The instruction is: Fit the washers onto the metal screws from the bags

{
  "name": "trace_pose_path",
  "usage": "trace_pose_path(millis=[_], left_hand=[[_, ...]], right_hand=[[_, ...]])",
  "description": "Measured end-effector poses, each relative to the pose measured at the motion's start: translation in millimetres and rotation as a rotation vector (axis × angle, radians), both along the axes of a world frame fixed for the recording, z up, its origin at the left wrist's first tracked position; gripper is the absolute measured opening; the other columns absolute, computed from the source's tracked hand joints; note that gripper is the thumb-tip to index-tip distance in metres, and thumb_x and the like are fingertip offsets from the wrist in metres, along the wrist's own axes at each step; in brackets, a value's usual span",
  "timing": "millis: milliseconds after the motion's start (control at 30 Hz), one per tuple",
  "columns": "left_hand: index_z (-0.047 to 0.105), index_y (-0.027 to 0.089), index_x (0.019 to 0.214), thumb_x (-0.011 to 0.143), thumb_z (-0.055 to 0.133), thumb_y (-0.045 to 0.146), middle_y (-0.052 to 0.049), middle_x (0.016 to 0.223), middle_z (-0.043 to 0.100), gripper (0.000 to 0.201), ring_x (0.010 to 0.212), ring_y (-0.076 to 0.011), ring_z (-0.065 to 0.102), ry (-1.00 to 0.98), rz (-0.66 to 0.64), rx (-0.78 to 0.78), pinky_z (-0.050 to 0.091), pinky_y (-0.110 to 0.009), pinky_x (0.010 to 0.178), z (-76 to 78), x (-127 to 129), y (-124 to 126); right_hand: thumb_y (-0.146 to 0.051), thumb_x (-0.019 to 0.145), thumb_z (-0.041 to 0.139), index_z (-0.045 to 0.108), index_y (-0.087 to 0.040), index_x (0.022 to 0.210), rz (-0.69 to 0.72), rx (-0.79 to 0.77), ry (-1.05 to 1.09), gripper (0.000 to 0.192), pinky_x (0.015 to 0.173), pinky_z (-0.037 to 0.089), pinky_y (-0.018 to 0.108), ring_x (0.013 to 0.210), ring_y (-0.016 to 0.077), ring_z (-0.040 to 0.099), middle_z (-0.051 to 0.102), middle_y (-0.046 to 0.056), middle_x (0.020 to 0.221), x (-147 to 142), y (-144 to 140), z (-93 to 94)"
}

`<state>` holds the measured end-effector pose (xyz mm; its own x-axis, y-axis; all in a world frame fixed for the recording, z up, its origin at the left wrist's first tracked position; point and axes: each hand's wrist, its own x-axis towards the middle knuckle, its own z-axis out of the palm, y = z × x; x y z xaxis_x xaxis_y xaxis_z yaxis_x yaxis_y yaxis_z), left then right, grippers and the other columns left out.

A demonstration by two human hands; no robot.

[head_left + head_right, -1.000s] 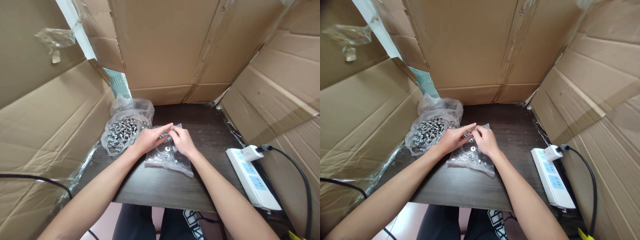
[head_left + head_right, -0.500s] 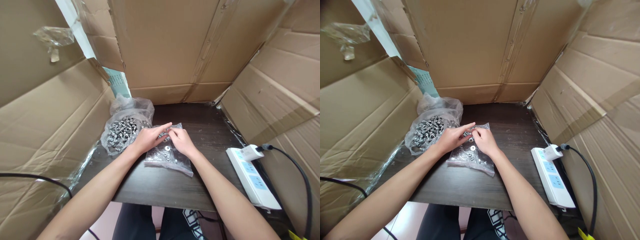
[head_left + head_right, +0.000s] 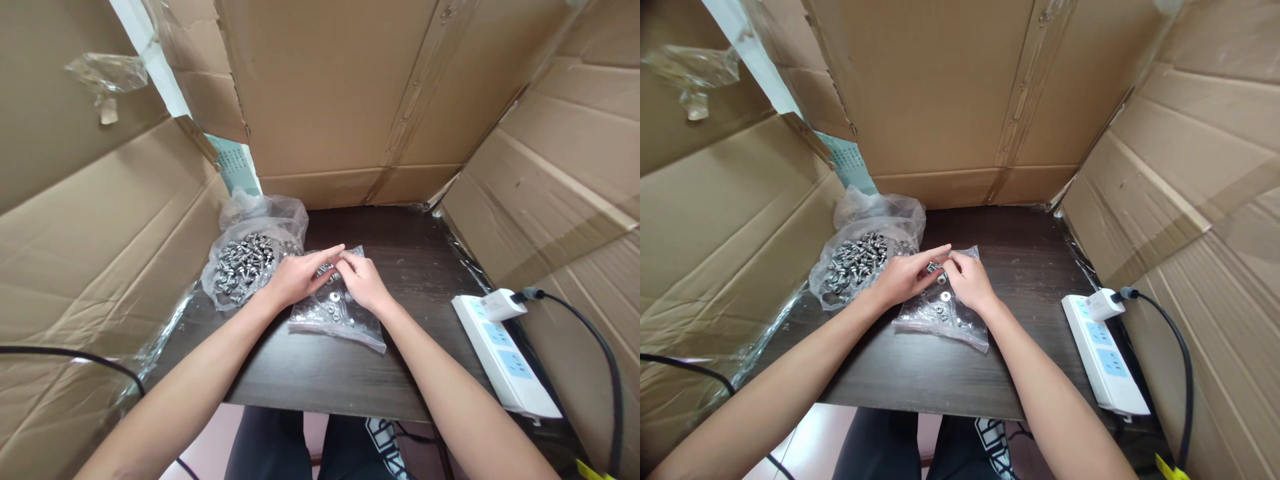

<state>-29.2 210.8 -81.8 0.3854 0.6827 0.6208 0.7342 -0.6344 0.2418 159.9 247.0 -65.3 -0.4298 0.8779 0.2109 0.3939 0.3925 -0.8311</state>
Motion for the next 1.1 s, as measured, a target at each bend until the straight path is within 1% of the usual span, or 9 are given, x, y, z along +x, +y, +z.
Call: trace_pose_path(millis=[100, 267, 333, 467, 600, 667, 767, 933, 1100], left_hand=[[0.048, 0.022, 0.152, 0.102, 0.056, 0.028, -0.006, 0.118, 0.078, 0.051, 0.082, -0.0145, 0.077, -0.018, -0.018, -0.031, 0.060, -0.023, 0.071, 2.1, 0.3, -1.8], [0.049, 0.022, 0.152, 0.102, 0.055, 0.027, -0.006, 0.119, 0.077, 0.050, 0.078, -0.0132, 0.076, -0.031, -0.032, -0.053, 0.059, -0.022, 0.069, 3.5, 0.8, -2.8], [0.048, 0.022, 0.152, 0.102, 0.055, 0.027, -0.006, 0.120, 0.077, 0.051, 0.077, -0.0130, 0.075, -0.036, -0.020, -0.060, 0.059, -0.023, 0.069, 3.3, 0.7, -2.4], [0.047, 0.023, 0.152, 0.102, 0.056, 0.027, -0.005, 0.118, 0.077, 0.051, 0.076, -0.0130, 0.075, -0.033, -0.012, -0.068, 0.059, -0.023, 0.068, 3.3, 0.3, -2.1], [0.047, 0.024, 0.153, 0.102, 0.056, 0.026, -0.004, 0.118, 0.077, 0.052, 0.079, -0.0134, 0.075, -0.021, -0.022, -0.060, 0.059, -0.023, 0.070, 3.4, 0.2, -2.3], [0.046, 0.024, 0.153, 0.102, 0.055, 0.026, -0.005, 0.119, 0.077, 0.052, 0.080, -0.0134, 0.076, -0.026, -0.020, -0.062, 0.059, -0.023, 0.071, 3.3, 0.1, -2.1], [0.046, 0.024, 0.153, 0.102, 0.056, 0.028, -0.004, 0.117, 0.077, 0.052, 0.079, -0.0132, 0.076, -0.037, -0.017, -0.073, 0.059, -0.022, 0.069, 2.9, -0.2, -1.8], [0.048, 0.024, 0.152, 0.102, 0.057, 0.026, -0.004, 0.116, 0.078, 0.052, 0.082, -0.0137, 0.076, -0.043, -0.036, -0.081, 0.059, -0.022, 0.071, 2.3, 0.4, -1.6], [0.048, 0.024, 0.152, 0.102, 0.057, 0.029, -0.004, 0.115, 0.078, 0.051, 0.079, -0.0132, 0.075, -0.078, -0.025, -0.105, 0.059, -0.022, 0.070, 0.9, 0.8, -1.6]], right_hand=[[-0.038, 0.093, 0.045, 0.053, -0.021, 0.069, 0.031, -0.006, 0.010, 0.030, 0.064, 0.036, 0.028, 0.063, 0.0165, 0.053, 0.056, -0.001, 0.062, -0.6, -1.3, 0.1], [-0.046, 0.094, 0.041, 0.045, -0.021, 0.058, 0.014, -0.010, -0.006, 0.044, 0.058, 0.030, 0.029, 0.057, 0.0154, 0.044, 0.045, -0.001, 0.055, -1.7, -0.9, -0.7], [-0.048, 0.094, 0.042, 0.046, -0.021, 0.060, -0.004, -0.017, 0.011, 0.044, 0.058, 0.030, 0.029, 0.057, 0.0153, 0.044, 0.046, -0.001, 0.056, -1.8, -1.4, 0.1], [-0.040, 0.091, 0.043, 0.049, -0.021, 0.066, 0.014, -0.020, 0.030, 0.032, 0.062, 0.033, 0.029, 0.060, 0.0156, 0.047, 0.053, -0.001, 0.062, -1.5, -2.6, 1.9], [-0.048, 0.093, 0.040, 0.042, -0.022, 0.057, -0.006, -0.042, -0.013, 0.044, 0.059, 0.029, 0.030, 0.055, 0.0151, 0.042, 0.042, -0.002, 0.054, -1.2, -2.4, 1.2], [-0.048, 0.092, 0.042, 0.046, -0.022, 0.061, -0.012, -0.056, 0.013, 0.041, 0.059, 0.030, 0.030, 0.056, 0.0153, 0.043, 0.045, -0.002, 0.055, -0.9, -2.2, 0.6], [-0.039, 0.089, 0.044, 0.050, -0.022, 0.068, 0.010, -0.050, 0.043, 0.027, 0.063, 0.034, 0.029, 0.059, 0.0158, 0.048, 0.052, -0.002, 0.061, -0.6, -2.0, 0.6], [-0.042, 0.091, 0.041, 0.047, -0.022, 0.060, -0.001, -0.038, -0.015, 0.037, 0.062, 0.033, 0.030, 0.059, 0.0170, 0.048, 0.050, 0.000, 0.058, -0.6, -2.0, 2.5], [-0.035, 0.088, 0.045, 0.049, -0.022, 0.066, -0.010, 0.005, -0.016, 0.026, 0.064, 0.033, 0.029, 0.062, 0.0168, 0.050, 0.053, -0.001, 0.061, 0.6, -3.1, 4.5]])
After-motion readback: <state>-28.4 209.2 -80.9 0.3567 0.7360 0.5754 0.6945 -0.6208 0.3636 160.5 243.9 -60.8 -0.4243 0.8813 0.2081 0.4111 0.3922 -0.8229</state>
